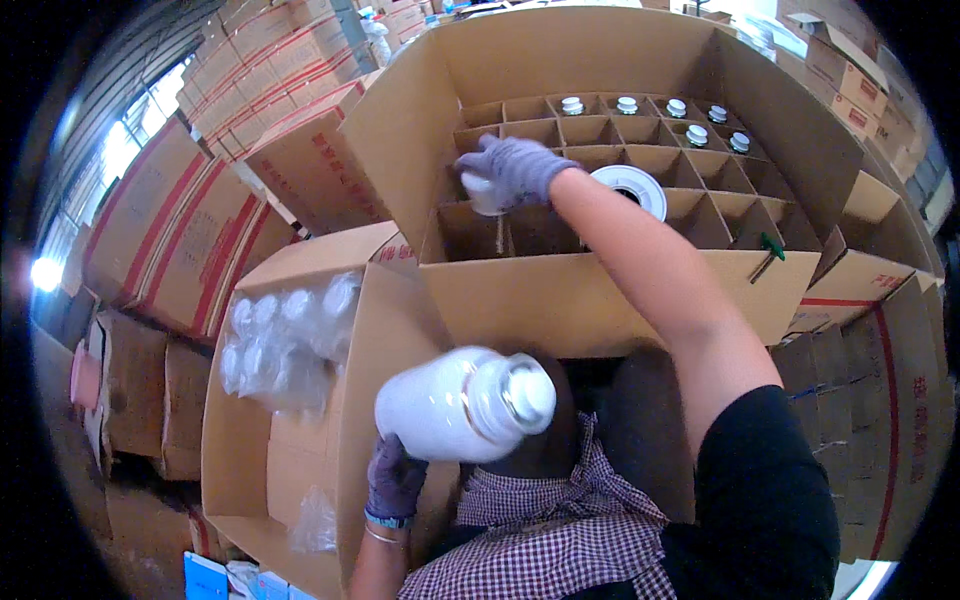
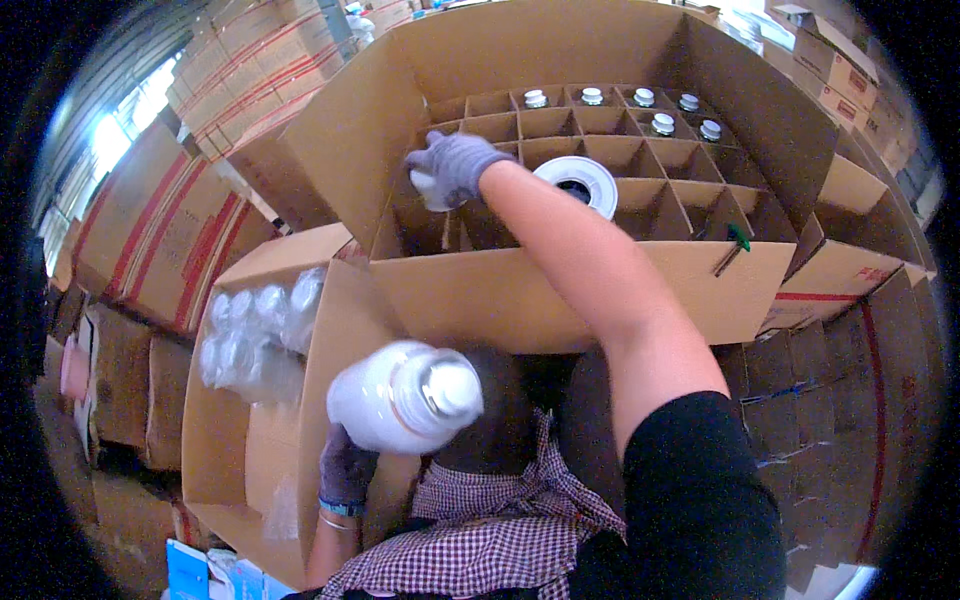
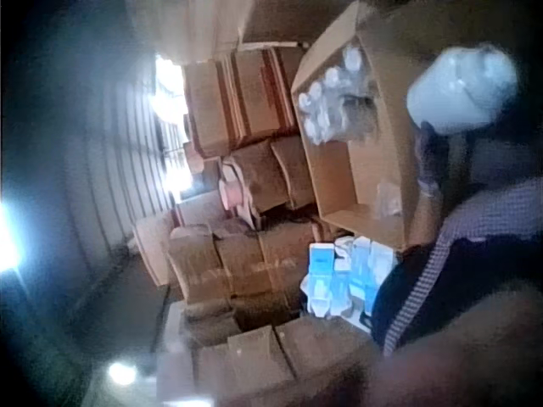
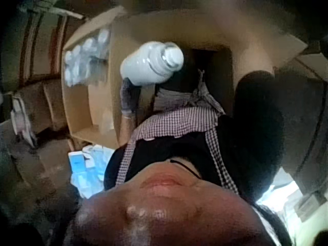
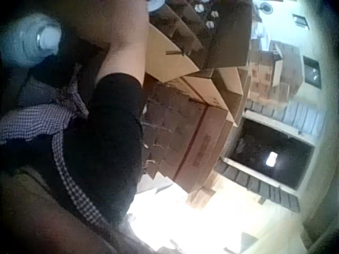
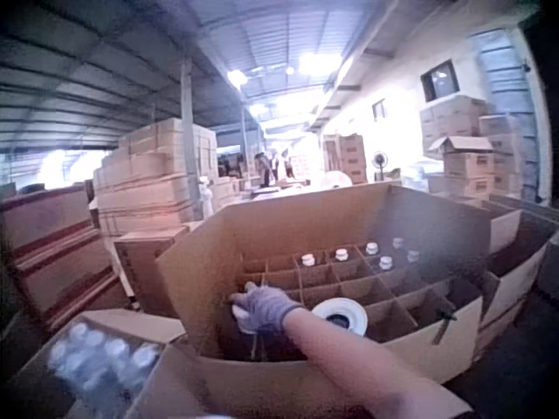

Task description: The person assembles white thermos flasks by inserting a metal liner into the body, screwing on a lid, and placing a plastic cap. They then wrap each assembled unit in a plastic bag and place it into a compartmentalized cardboard box. The process is repeated for multiple units in a warehouse setting.

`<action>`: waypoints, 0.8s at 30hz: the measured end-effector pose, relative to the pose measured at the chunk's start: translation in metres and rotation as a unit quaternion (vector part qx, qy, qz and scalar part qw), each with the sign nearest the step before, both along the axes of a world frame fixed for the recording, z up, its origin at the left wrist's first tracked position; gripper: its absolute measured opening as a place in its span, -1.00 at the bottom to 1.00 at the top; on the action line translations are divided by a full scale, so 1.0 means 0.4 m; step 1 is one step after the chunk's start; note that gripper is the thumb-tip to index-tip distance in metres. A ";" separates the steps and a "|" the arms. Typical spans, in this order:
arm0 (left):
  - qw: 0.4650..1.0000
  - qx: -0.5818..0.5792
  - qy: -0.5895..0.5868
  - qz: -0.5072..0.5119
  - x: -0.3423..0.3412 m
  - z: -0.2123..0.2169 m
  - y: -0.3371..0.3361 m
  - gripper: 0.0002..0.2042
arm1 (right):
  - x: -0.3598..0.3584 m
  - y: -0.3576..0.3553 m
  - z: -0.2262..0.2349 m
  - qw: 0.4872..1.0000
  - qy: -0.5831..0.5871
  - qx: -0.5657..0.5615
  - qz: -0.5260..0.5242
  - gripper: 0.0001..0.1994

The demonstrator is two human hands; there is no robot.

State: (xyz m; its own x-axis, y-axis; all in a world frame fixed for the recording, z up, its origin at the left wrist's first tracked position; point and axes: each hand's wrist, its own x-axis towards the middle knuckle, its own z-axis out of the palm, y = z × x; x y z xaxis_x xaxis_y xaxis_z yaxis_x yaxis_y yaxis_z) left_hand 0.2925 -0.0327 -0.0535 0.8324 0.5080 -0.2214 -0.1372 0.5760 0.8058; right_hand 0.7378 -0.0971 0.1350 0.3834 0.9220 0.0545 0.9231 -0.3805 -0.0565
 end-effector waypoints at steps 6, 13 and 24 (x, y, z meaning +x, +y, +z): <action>0.996 -0.006 -0.047 0.074 0.006 0.029 0.010 -0.34 | -0.242 -0.257 0.004 0.849 0.250 0.347 0.310 -0.28; 0.969 0.235 -0.044 0.061 0.054 0.180 -0.096 -0.42 | -0.416 -0.520 -0.055 0.925 0.170 0.287 0.182 -0.42; 0.628 0.738 -0.241 -0.062 0.100 0.465 -0.145 -0.78 | -0.568 -0.677 -0.294 0.563 0.756 0.332 -0.031 -0.19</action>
